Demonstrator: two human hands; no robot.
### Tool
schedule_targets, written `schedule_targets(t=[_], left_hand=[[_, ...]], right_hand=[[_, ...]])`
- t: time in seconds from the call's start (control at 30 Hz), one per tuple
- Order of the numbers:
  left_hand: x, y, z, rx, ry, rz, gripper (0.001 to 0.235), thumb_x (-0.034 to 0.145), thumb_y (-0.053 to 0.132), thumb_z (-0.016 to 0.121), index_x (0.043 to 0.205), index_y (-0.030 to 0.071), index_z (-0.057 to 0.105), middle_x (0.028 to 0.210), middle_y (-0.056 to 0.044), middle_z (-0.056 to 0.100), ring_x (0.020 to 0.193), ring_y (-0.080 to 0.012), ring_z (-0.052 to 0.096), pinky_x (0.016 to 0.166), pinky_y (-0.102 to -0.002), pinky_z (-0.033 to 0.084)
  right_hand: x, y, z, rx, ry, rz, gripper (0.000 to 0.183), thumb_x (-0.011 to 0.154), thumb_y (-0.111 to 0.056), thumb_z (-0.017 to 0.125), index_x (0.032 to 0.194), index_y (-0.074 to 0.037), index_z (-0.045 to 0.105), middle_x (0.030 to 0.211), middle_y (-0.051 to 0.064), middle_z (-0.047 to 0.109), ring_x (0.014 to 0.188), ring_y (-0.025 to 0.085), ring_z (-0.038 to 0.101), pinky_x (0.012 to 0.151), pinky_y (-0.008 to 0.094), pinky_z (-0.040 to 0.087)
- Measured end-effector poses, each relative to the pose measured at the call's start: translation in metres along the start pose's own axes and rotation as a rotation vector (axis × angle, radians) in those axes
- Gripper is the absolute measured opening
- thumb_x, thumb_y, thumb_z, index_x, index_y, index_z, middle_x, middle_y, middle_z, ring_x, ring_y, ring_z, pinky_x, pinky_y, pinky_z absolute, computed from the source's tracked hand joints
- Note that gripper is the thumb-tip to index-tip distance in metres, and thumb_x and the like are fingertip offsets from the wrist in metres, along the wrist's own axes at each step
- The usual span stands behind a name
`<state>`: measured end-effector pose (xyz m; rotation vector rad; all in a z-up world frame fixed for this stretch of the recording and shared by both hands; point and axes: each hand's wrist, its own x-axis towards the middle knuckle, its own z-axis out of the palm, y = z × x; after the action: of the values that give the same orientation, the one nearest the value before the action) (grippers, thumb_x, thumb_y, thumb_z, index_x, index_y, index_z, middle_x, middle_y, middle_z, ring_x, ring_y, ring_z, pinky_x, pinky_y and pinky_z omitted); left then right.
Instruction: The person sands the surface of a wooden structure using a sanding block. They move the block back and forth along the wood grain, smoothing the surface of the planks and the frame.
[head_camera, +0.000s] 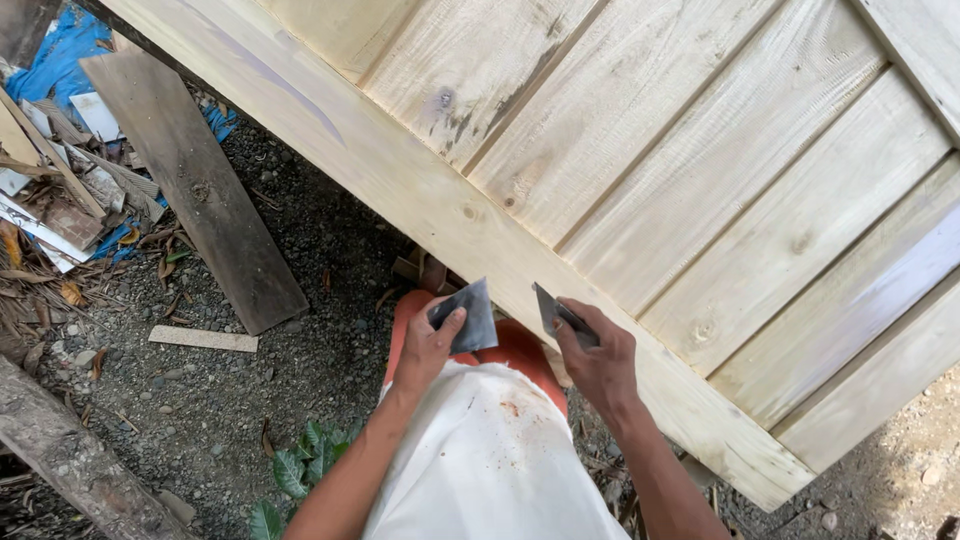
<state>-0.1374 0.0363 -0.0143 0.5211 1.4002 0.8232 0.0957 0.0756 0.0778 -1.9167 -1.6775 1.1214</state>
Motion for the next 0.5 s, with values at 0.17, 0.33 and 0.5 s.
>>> schedule_targets(t=[0.17,0.33,0.5], left_hand=[[-0.001,-0.028,-0.066,0.048,0.181,-0.106,0.034,0.095,0.034,0.066,0.094,0.0,0.069,0.078,0.001,0.058,0.07,-0.0099,0.05,0.063,-0.031,0.046],[-0.01,-0.019,-0.087,-0.049,0.26,-0.176,0.038,0.096,0.036,0.065,0.083,0.001,0.065,0.073,0.001,0.054,0.066,-0.0118,0.046,0.06,-0.033,0.042],[-0.01,-0.022,-0.084,-0.168,0.317,-0.181,0.032,0.093,0.033,0.066,0.087,0.002,0.069,0.079,0.001,0.063,0.07,-0.0105,0.052,0.064,-0.03,0.045]], right_hand=[[0.066,0.004,0.003,-0.483,-0.148,-0.482,0.034,0.089,-0.001,0.066,0.121,-0.009,0.073,0.106,0.007,0.076,0.089,0.021,0.073,0.066,0.03,0.062],[0.137,0.007,-0.001,-0.831,-0.271,-0.759,0.042,0.087,-0.008,0.071,0.126,-0.023,0.068,0.113,0.001,0.069,0.104,0.022,0.065,0.089,0.037,0.058],[0.181,0.022,0.0,-1.057,-0.453,-0.897,0.058,0.082,-0.008,0.071,0.136,-0.022,0.058,0.131,0.0,0.061,0.115,0.024,0.056,0.104,0.038,0.046]])
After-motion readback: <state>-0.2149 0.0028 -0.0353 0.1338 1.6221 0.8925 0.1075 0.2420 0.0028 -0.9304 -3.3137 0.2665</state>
